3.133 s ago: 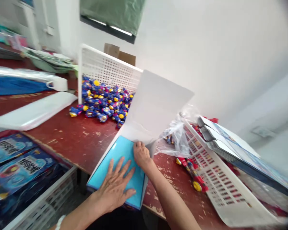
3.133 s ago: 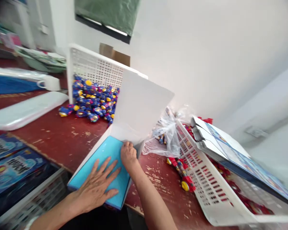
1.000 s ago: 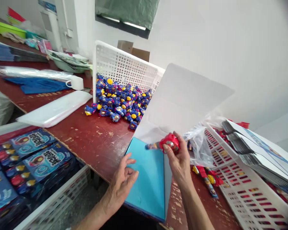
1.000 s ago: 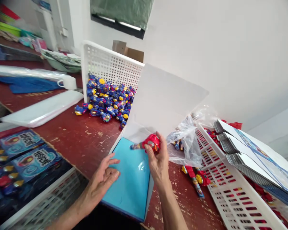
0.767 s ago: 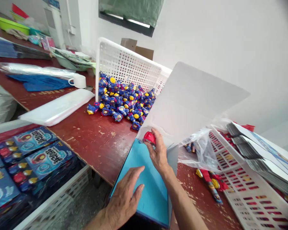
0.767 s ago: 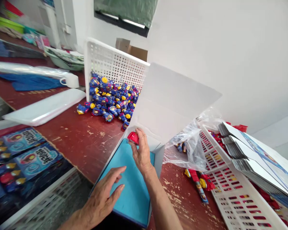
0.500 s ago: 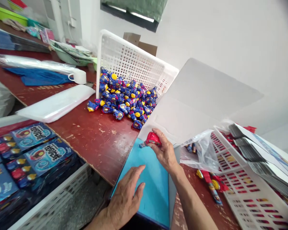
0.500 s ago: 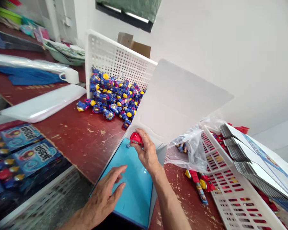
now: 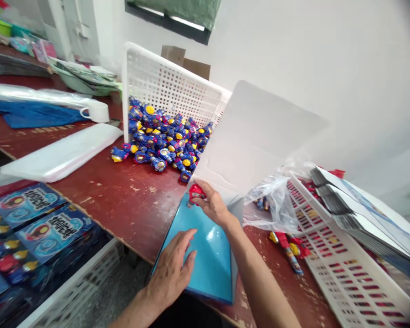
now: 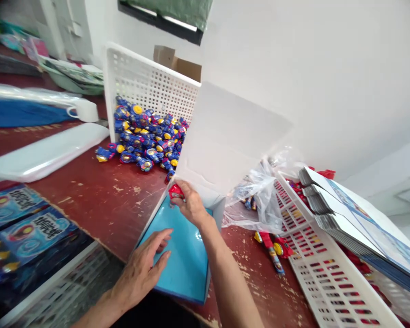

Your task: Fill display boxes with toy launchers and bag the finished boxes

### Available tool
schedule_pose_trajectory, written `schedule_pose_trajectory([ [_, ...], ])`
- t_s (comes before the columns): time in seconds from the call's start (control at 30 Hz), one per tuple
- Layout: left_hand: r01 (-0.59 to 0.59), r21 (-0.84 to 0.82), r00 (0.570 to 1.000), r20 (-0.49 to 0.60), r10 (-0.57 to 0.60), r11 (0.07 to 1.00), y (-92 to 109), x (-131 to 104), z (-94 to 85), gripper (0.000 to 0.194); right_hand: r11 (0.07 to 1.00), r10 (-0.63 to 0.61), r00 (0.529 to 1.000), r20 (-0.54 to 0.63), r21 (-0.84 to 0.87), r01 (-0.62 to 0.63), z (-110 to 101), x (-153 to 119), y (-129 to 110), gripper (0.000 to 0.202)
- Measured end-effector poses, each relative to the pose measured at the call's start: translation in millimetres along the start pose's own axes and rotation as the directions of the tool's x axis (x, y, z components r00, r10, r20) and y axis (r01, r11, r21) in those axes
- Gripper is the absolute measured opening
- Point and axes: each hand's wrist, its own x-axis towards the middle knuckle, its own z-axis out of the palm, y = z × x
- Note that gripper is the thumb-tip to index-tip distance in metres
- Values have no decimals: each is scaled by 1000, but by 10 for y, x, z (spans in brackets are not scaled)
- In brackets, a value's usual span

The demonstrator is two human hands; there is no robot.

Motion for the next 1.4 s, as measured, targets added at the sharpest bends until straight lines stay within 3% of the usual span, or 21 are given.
schedule_pose_trajectory([
  [0.1,41,-21,999,29,-40,999,-39,-5,12,36,997,0,999,-35,-72,-3,38,-101,-77,62],
  [0.2,99,-39,994,59,-96,994,-86,5,18,35,968,51,971,-235,-229,-106,-254,-420,-84,57],
  [0.23,107,-42,992,69,-104,993,-97,9,19,35,943,85,935,-343,-277,-187,-426,-580,-38,50],
  [0.3,94,-44,993,79,-91,995,-104,17,27,35,872,180,817,-548,-295,-390,-823,-955,139,36],
  [0.4,14,3,999,51,-15,1000,-94,24,51,31,731,342,616,-710,-210,-649,-1306,-1525,547,30],
  [0.47,-52,61,998,21,51,997,-92,27,71,29,653,442,532,-722,-147,-743,-1437,-1815,806,24],
  [0.57,-70,87,997,22,68,994,-118,35,84,29,597,549,477,-686,-78,-799,-1424,-2048,1029,30],
  [0.7,64,-11,996,59,-64,998,-129,36,69,31,594,637,433,-638,49,-803,-1391,-2134,982,54],
  [0.8,183,-153,981,98,-170,971,26,14,72,33,656,669,467,-579,164,-737,-1369,-2161,693,67],
  [0.9,361,-351,917,303,-260,864,364,15,115,37,737,661,518,-544,338,-585,-1216,-2100,185,73],
  [1.0,585,-553,779,585,-224,594,745,64,190,43,758,630,564,-534,581,-297,-935,-1902,-408,72],
  [1.03,644,-605,742,644,-187,468,841,83,214,42,752,614,601,-511,610,-251,-836,-1822,-575,70],
  [1.1,706,-666,705,692,-151,242,947,110,243,36,755,572,666,-479,625,-199,-678,-1675,-802,64],
  [1.17,720,-685,692,696,-190,114,928,119,234,29,745,529,745,-406,644,-177,-618,-1577,-870,64],
  [1.23,743,-668,661,723,-199,43,820,118,189,27,692,475,834,-280,705,-158,-658,-1528,-824,73],
  [1.3,801,-598,589,797,-130,-33,694,116,123,29,595,402,911,-96,783,-180,-741,-1502,-738,84],
  [1.4,873,-479,479,877,-23,-94,587,143,29,38,464,311,944,107,850,-249,-818,-1452,-656,80],
])
